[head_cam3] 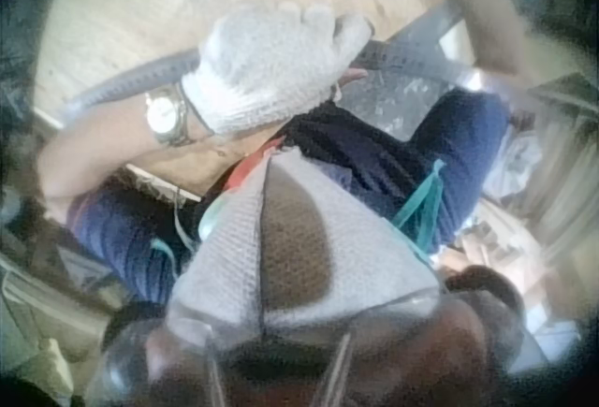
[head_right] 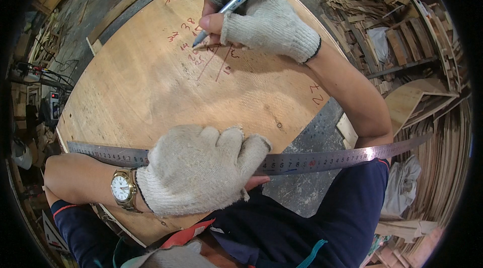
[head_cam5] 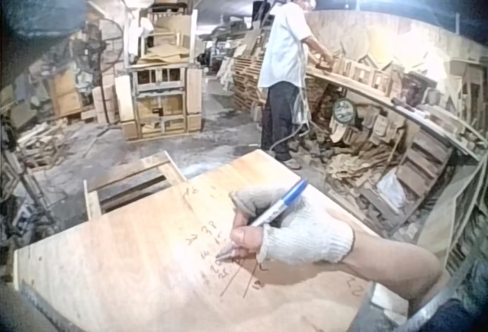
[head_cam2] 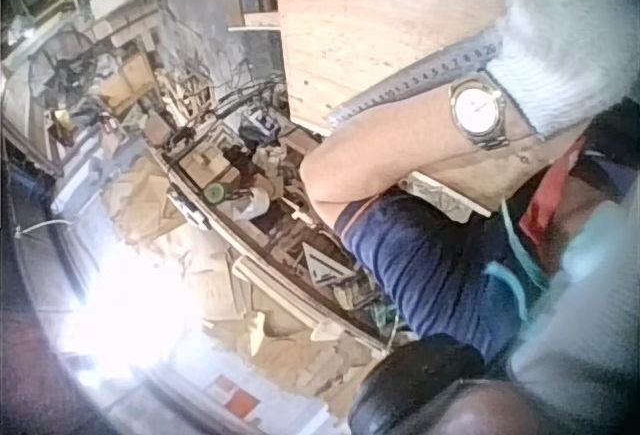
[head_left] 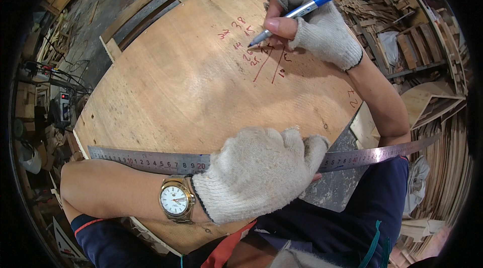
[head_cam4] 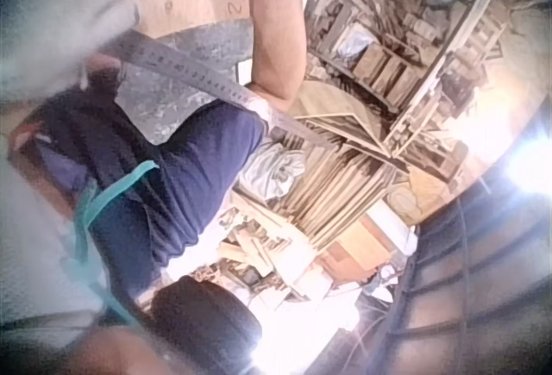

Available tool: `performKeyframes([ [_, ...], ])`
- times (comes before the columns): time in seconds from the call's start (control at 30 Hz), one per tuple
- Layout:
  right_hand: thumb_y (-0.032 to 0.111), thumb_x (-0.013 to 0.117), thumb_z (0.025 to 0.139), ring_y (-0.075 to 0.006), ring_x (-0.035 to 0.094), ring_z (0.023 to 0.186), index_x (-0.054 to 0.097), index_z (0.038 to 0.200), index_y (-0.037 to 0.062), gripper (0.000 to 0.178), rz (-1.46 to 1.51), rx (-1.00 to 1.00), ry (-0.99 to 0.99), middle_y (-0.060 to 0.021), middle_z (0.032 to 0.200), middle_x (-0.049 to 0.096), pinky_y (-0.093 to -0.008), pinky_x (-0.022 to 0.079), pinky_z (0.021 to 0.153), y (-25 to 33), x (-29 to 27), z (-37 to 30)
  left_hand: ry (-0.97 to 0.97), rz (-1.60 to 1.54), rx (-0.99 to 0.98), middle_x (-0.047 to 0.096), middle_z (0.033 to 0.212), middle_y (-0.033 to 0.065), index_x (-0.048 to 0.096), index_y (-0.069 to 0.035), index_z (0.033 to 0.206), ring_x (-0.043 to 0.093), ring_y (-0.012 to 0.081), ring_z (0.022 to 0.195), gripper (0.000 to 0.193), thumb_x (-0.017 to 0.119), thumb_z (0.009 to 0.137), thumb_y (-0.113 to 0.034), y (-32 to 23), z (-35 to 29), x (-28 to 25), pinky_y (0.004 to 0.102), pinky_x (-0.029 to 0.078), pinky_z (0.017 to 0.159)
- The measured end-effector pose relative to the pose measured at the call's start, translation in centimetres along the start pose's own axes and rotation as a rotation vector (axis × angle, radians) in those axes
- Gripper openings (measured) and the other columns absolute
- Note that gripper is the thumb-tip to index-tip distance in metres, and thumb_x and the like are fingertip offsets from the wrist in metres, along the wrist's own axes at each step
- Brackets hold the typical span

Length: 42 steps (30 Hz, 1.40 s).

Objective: The person measures a wooden furniture piece using a metal ruler and marks dimensions with a blue marker. They repeatedly reposition the ruler, write numbers on the wood surface, and adjust the piece to access different sides.

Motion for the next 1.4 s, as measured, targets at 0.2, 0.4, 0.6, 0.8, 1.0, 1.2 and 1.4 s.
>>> performKeyframes([
  [0.2,0.031,0.083,0.085,-0.0103,0.068,0.061,0.07,0.087,0.0036,0.031,0.028,-0.019,0.023,-0.0059,0.073,0.07,-0.0226,0.054,0.049,-0.2,0.0,-0.3,-0.017,0.018,0.03,0.055,0.075,0.0037,0.064,-0.012,0.103,0.061,0.0182,0.06,0.043,0.067,0.09,-0.053,0.0,0.0,-0.1,0.0355,0.048,0.046],
  [0.4,0.03,0.083,0.086,-0.0095,0.067,0.061,0.07,0.089,0.0028,0.03,0.004,0.0,0.021,-0.0064,0.075,0.071,-0.022,0.052,0.049,-0.2,-0.1,-0.2,-0.001,0.02,0.015,0.055,0.074,0.0039,0.064,-0.012,0.103,0.061,0.018,0.06,0.044,0.066,0.09,-0.054,0.0,0.0,-0.1,0.0351,0.048,0.046],
  [0.6,0.031,0.081,0.087,-0.0086,0.067,0.062,0.07,0.089,0.0033,0.03,-0.053,-0.043,-0.035,-0.0048,0.075,0.07,-0.0214,0.052,0.05,0.4,0.5,0.1,-0.015,0.006,-0.007,0.056,0.074,0.0044,0.065,-0.012,0.101,0.063,0.0187,0.06,0.044,0.066,0.09,-0.054,0.0,0.0,-0.2,0.0351,0.05,0.047],
  [0.8,0.033,0.08,0.087,-0.0083,0.065,0.062,0.069,0.088,0.004,0.031,-0.008,0.026,-0.025,-0.0045,0.074,0.069,-0.0217,0.051,0.051,-0.1,0.0,-0.2,-0.024,0.004,0.006,0.058,0.075,0.005,0.065,-0.012,0.102,0.064,0.019,0.06,0.044,0.066,0.091,-0.054,0.0,0.0,-0.1,0.0352,0.05,0.048],
  [1.0,0.034,0.081,0.086,-0.011,0.068,0.067,0.07,0.087,0.0038,0.032,-0.027,0.027,0.005,-0.0054,0.075,0.069,-0.024,0.055,0.056,0.1,0.0,-0.2,-0.004,-0.003,0.002,0.057,0.075,0.0041,0.065,-0.012,0.102,0.063,0.0184,0.059,0.044,0.067,0.09,-0.055,0.1,0.0,0.0,0.0353,0.05,0.047],
  [1.2,0.033,0.081,0.085,-0.0122,0.069,0.07,0.07,0.088,0.0035,0.032,-0.04,0.05,0.01,-0.0062,0.078,0.07,-0.0251,0.057,0.062,-0.1,0.0,-0.2,-0.033,0.012,0.008,0.055,0.073,0.0033,0.065,-0.013,0.101,0.06,0.0175,0.057,0.044,0.067,0.089,-0.055,-0.1,-0.1,-0.1,0.0348,0.049,0.046],
  [1.4,0.033,0.082,0.086,-0.0106,0.067,0.067,0.07,0.089,0.0031,0.032,-0.015,0.04,-0.013,-0.0049,0.077,0.07,-0.0233,0.054,0.058,0.0,0.1,-0.2,-0.034,0.018,0.029,0.056,0.074,0.0039,0.064,-0.013,0.101,0.061,0.0179,0.058,0.043,0.067,0.09,-0.054,0.1,-0.1,-0.1,0.035,0.049,0.046],
])
Point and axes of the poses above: each hand's wrist, its own z-axis towards the middle knuckle, its own x-axis out of the palm, y = z × x, the point moved 5 cm from there along z, towards the middle knuckle
